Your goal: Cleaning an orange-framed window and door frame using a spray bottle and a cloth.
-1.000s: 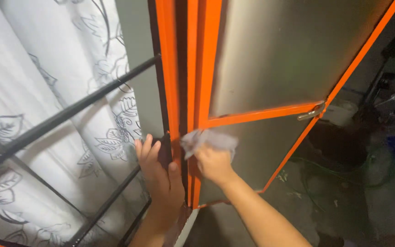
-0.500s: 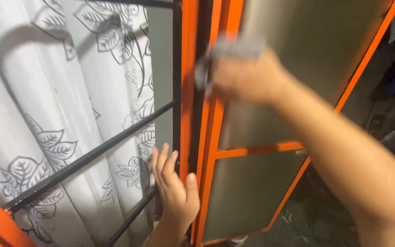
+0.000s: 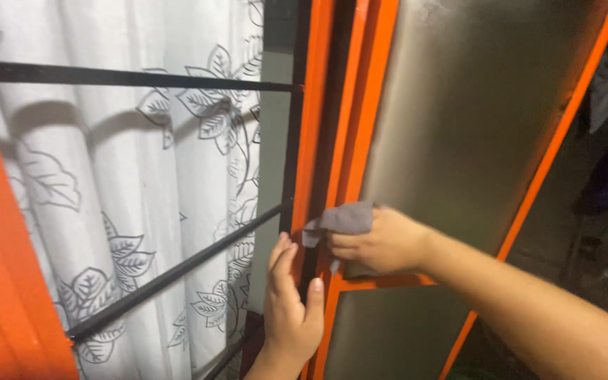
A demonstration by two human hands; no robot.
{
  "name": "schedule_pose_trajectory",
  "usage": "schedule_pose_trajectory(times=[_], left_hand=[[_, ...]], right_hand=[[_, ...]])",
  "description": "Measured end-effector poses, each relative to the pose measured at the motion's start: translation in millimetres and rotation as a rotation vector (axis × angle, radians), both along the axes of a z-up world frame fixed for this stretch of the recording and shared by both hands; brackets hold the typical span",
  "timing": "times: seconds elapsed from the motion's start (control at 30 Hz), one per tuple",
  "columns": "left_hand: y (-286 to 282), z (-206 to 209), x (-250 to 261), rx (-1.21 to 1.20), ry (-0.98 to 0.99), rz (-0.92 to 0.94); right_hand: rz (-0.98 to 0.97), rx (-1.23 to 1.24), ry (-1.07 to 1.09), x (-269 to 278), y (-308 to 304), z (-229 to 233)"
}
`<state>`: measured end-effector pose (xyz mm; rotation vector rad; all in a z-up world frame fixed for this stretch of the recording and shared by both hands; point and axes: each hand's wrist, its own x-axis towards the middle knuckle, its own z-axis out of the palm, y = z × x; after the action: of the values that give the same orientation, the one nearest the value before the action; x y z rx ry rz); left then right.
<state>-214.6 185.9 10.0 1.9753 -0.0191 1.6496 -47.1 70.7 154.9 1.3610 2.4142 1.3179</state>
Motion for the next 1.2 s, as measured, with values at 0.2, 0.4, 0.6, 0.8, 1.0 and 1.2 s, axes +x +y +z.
schedule_pose_trajectory(times=[0.2,0.4,0.6,0.8,1.0,1.2], left_hand=[[-1,25,3,-0.084,0.108,-0.075],[13,20,12,-0.152,0.171,-0.145],[12,18,13,-0.199,0.126,-0.16],[-3,6,17,-0.227,0.192,-0.182],[-5,-21,19,-0.227,0.191,-0.187],[-7,-24,8,-0.243,0.246,-0.171]], right_hand=[[-0.219,0.422,-0.168,47,8,133],[-0.394,0.705,-0.177,48,21,253],[-0.305,0.83,0.0,58,37,230],[-0.087,0.751,0.057,25,26,126],[-0.031,0.004,1.063,-6,-3,-24],[-0.065,0.028,0.165,38,6,4]])
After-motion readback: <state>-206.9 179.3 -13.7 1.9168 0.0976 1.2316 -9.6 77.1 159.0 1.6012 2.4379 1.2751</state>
